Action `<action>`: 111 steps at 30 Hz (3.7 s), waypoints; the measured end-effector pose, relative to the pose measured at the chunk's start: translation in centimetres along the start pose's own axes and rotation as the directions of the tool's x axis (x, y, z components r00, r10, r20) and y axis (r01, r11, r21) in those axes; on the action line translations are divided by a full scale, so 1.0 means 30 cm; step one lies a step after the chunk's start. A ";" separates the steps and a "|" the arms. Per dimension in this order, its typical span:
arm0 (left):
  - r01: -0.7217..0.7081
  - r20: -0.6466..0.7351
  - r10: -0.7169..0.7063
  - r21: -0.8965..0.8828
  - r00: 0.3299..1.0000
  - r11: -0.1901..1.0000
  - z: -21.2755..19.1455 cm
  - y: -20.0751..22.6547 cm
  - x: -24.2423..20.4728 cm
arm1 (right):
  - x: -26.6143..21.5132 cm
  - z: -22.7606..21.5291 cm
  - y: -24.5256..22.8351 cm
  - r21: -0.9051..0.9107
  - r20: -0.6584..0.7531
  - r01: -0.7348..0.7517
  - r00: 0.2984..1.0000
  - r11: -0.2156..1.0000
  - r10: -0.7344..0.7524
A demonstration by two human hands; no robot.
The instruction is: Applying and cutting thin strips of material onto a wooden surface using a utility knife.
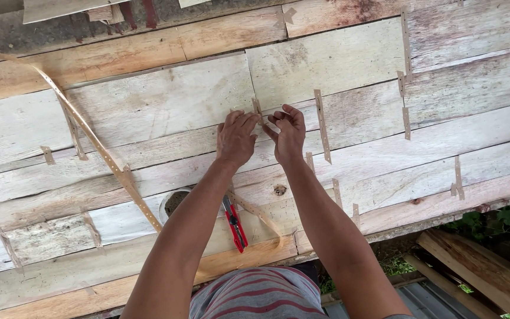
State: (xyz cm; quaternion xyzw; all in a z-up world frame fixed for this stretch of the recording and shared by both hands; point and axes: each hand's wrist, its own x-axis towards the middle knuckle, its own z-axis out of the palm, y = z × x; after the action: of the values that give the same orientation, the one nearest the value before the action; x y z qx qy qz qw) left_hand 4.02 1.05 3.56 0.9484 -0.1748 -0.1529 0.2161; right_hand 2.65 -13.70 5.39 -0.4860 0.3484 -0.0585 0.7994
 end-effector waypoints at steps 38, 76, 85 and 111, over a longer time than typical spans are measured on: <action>-0.163 -0.256 0.211 0.198 0.943 0.967 0.087 0.008 0.088 | 0.047 -0.014 -0.054 0.023 0.053 -0.014 0.998 1.000 0.013; -0.588 -0.017 0.602 0.189 0.798 0.786 0.018 -0.078 0.195 | 0.063 -0.175 0.049 -0.251 0.192 0.318 0.942 0.914 -0.275; -0.727 0.104 0.721 0.170 0.685 0.665 0.011 -0.143 0.277 | 0.064 -0.171 0.046 -0.303 0.193 0.327 0.941 0.895 -0.279; -0.368 -0.126 0.347 -0.267 0.930 0.891 0.003 -0.117 0.203 | 0.000 -0.105 0.016 -0.449 0.100 0.165 0.986 0.878 -0.134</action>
State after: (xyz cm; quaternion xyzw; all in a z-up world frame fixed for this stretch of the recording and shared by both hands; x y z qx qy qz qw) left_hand 10.35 1.58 0.56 0.8638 -0.3140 -0.0983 0.3815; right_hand 0.60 -15.77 4.09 -0.6869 0.2873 -0.0206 0.6672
